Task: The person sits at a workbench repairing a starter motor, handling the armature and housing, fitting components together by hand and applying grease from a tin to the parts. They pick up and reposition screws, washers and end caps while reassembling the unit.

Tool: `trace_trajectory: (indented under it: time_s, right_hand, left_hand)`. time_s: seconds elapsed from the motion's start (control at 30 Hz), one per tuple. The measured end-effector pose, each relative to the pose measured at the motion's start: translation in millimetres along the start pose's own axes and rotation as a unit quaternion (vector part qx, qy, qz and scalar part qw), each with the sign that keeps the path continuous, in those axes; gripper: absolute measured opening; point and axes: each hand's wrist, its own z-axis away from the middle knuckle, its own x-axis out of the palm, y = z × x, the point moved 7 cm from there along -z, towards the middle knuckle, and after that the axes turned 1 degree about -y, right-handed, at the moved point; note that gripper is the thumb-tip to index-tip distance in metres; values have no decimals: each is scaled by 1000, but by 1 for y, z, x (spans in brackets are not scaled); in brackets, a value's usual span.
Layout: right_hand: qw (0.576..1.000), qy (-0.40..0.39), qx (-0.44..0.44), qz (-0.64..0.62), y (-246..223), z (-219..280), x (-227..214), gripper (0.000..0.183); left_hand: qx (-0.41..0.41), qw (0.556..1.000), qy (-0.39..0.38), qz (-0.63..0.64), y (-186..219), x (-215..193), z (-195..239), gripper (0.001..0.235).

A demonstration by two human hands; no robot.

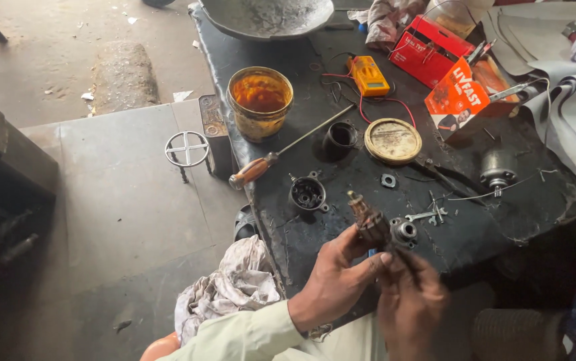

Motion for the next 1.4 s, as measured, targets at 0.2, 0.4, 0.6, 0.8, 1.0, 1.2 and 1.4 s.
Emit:
trace_trajectory:
  time_s: [0.2,0.4,0.6,0.8,1.0,1.2,1.4]
  right_hand:
    - [989,-121,-4,81,-28,-52,40,15]
    - [962,-187,14,198,-13,-83,71,15]
    - [960,-177,8,218,-9,-92,92,13]
    - [928,-196,-37,314,-12,-94,118,13]
    - [834,-233,-99,490,-25,-93,156,10]
    - [690,-325,-98,639,-39,-91,220,12]
    - [586,-500,-243,590,-35,-81,259,12]
  left_hand:
    - [-79,949,115,-282,16,-58,15,42]
    - [81,855,231,-458,39,-133,27,37]
    - [146,824,185,-515,63,-131,14,66]
    - [104,809,147,-560,56,-132,-9,91]
    - [98,833,123,-530,46,-137,-20,93]
    - [125,831,132,-525,37,-147,-26,77]
    - [135,845,127,-501,33,-156,-26,78]
